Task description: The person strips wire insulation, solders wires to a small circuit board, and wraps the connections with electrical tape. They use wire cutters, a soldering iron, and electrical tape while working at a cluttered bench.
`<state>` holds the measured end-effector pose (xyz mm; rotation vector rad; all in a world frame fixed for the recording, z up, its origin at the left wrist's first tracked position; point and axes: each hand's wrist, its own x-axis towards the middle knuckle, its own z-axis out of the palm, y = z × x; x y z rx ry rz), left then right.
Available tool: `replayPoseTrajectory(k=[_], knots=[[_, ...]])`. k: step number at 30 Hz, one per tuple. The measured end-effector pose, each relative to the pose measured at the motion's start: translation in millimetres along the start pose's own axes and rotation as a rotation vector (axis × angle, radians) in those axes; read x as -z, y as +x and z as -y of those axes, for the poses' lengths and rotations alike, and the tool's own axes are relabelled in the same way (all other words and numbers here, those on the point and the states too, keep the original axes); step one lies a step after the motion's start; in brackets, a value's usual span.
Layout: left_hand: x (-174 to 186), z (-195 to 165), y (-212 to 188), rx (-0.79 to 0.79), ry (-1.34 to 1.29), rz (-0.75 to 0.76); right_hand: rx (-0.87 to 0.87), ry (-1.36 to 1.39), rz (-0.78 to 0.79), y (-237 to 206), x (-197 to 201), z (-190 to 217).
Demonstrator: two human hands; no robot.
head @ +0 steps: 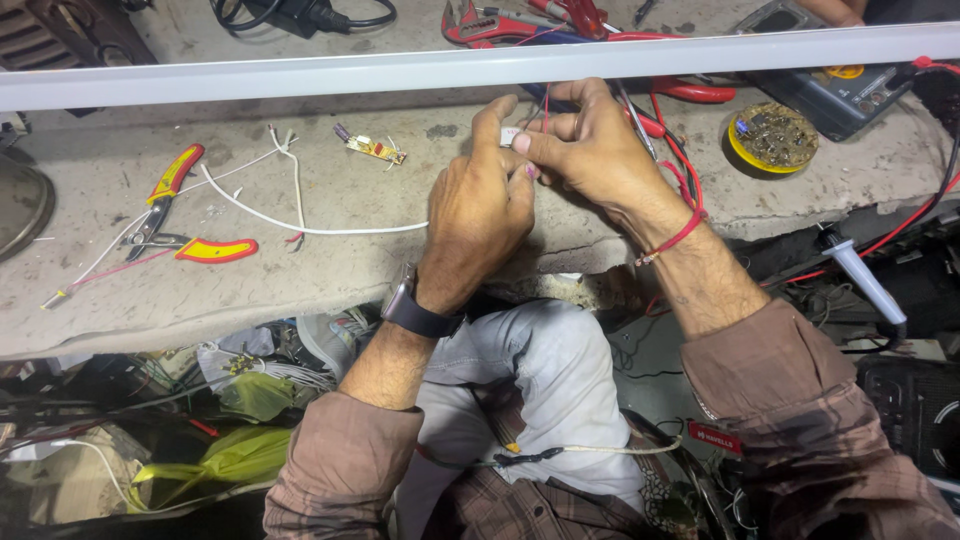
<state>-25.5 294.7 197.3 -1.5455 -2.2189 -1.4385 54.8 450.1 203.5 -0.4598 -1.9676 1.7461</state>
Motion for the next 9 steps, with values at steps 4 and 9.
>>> replayPoseTrajectory(k=[4, 9], knots=[[1, -2, 3, -0.096, -0.035, -0.003, -0.027, 0.132, 0.115, 3, 11, -5], [7, -9, 0, 0.06, 0.167, 0.0, 0.033, 0.131, 0.032, 10, 10, -22]])
